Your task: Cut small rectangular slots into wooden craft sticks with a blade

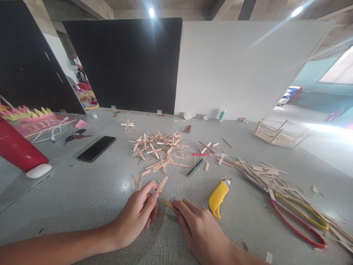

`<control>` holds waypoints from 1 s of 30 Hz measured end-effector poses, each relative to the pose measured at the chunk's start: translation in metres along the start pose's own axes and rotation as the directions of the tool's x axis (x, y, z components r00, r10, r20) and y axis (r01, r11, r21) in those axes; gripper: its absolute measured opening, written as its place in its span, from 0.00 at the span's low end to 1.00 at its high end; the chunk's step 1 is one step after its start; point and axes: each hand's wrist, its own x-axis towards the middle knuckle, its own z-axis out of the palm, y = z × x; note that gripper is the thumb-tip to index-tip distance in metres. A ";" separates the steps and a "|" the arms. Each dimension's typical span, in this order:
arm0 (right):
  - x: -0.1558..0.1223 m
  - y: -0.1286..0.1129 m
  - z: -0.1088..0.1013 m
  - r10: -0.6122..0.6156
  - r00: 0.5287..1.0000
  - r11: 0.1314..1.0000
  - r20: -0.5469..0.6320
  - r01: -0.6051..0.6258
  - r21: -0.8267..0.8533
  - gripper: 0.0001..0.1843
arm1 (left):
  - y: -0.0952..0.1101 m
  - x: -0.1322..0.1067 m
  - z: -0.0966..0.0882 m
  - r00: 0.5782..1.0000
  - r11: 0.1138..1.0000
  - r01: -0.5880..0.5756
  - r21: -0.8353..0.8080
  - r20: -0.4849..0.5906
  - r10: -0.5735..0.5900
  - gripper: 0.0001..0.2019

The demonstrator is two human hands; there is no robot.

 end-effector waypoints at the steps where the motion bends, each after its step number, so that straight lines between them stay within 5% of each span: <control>1: 0.000 0.000 0.000 0.001 1.000 1.000 0.000 -0.001 -0.002 0.14 | -0.001 0.000 0.000 1.000 1.000 0.002 -0.002 0.000 -0.002 0.17; 30: -0.001 0.002 0.002 -0.029 1.000 1.000 -0.008 0.029 -0.008 0.13 | -0.004 0.002 0.000 1.000 1.000 0.004 -0.011 -0.001 -0.004 0.16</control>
